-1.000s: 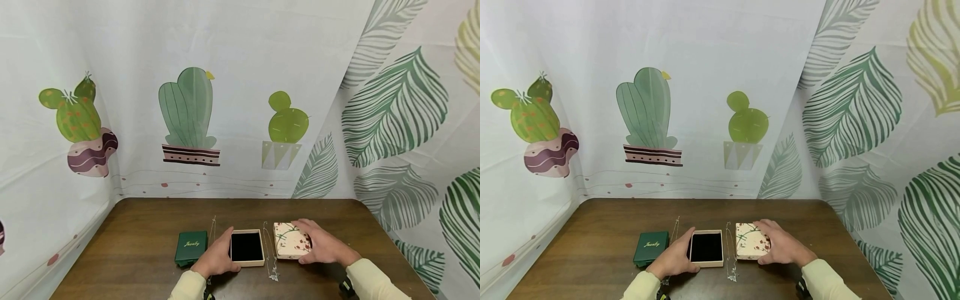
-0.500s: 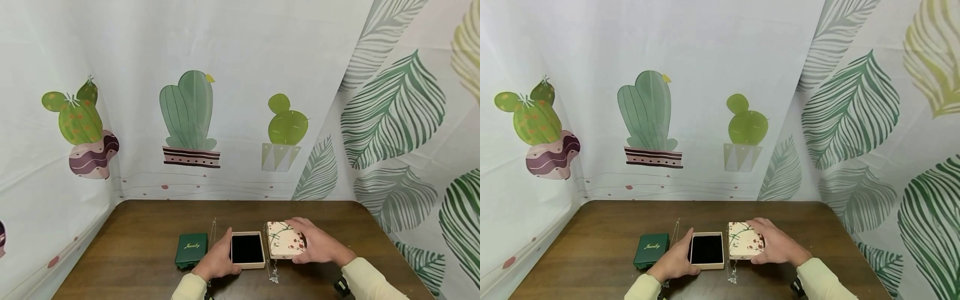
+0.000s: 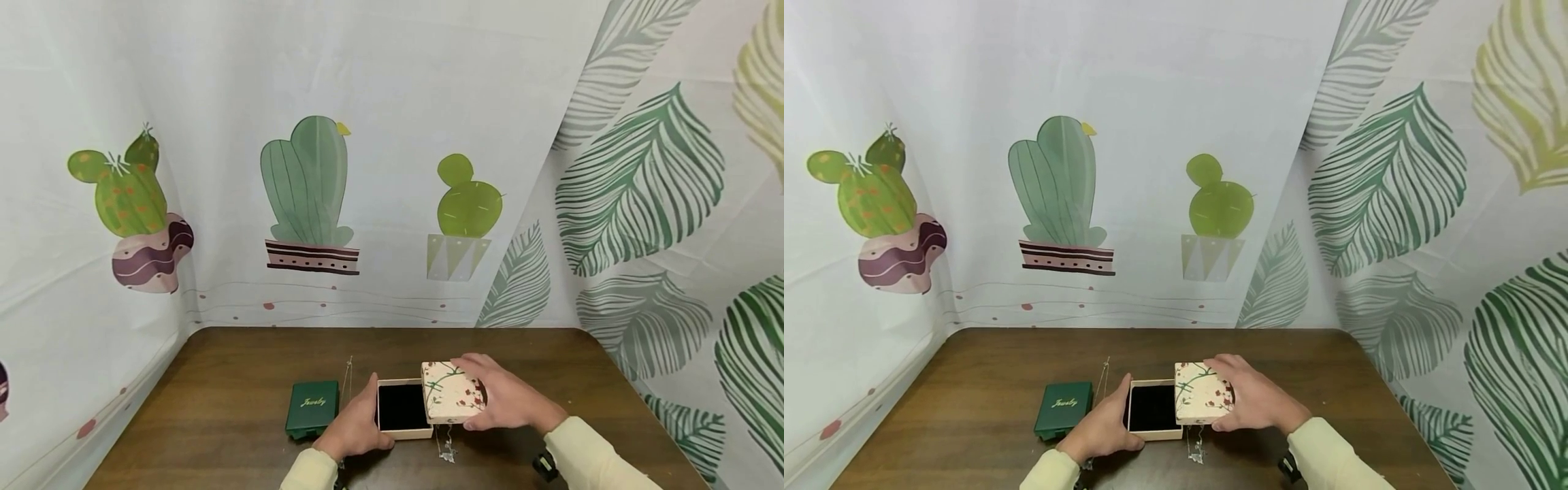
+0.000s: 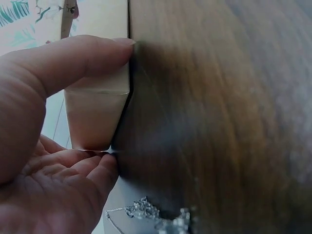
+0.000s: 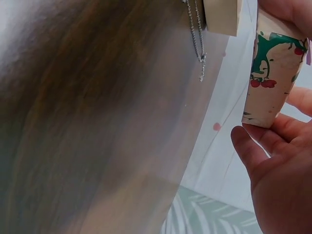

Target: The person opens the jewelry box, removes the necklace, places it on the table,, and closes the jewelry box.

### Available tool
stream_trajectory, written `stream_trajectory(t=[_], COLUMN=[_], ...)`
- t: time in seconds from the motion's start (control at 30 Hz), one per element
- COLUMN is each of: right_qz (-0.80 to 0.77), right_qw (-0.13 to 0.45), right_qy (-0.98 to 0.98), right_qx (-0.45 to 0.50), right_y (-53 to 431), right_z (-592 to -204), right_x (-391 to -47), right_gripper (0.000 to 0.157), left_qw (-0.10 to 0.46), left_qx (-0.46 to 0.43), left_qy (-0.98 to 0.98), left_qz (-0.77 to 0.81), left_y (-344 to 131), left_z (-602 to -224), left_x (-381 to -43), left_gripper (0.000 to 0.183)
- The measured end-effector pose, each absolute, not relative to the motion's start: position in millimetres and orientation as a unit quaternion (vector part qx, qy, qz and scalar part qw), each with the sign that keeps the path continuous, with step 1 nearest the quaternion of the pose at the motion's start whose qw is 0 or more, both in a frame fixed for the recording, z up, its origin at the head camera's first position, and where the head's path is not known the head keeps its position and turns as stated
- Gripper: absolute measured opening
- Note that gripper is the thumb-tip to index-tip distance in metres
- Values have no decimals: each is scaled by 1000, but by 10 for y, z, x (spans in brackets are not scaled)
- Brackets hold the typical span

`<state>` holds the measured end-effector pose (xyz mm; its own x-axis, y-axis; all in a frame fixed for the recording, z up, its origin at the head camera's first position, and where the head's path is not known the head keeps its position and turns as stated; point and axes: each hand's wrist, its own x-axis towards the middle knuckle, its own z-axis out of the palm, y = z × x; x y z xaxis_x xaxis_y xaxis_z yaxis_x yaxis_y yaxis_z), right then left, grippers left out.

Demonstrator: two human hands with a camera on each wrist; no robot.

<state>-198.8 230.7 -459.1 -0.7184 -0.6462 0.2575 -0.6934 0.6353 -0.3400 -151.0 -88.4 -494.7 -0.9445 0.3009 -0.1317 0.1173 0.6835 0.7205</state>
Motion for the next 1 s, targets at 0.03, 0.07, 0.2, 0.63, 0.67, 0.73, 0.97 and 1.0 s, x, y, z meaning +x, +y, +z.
stream_trajectory(t=[0.03, 0.07, 0.2, 0.63, 0.67, 0.73, 0.97, 1.0], right_qz=[211, 211, 216, 216, 215, 215, 209, 209], right_qw=[57, 58, 53, 34, 31, 27, 21, 21], right_qy=[-903, -902, -901, -900, -901, -902, -903, -903], right_qx=[371, 371, 373, 377, 376, 374, 374, 375], right_y=[2295, 2283, 2239, 2070, 2055, 2024, 1918, 1903], right_z=[-4590, -4589, -4584, -4584, -4582, -4577, -4574, -4573], right_x=[-1986, -1985, -1987, -2008, -2005, -2004, -2014, -2013], right_gripper=[105, 104, 105, 108, 108, 108, 108, 107], left_qw=[121, 119, 111, 111, 109, 105, 77, 76], left_qx=[115, 116, 120, 93, 91, 89, 85, 86], left_qy=[909, 910, 910, 904, 905, 907, 913, 913], left_qz=[381, 380, 381, 403, 401, 397, 390, 392], left_y=[-884, -883, -875, -766, -765, -765, -776, -779], left_z=[-4947, -4948, -4946, -4887, -4894, -4904, -4923, -4930], left_x=[-1509, -1508, -1504, -1403, -1401, -1399, -1398, -1402], left_gripper=[126, 127, 128, 126, 126, 125, 124, 124])
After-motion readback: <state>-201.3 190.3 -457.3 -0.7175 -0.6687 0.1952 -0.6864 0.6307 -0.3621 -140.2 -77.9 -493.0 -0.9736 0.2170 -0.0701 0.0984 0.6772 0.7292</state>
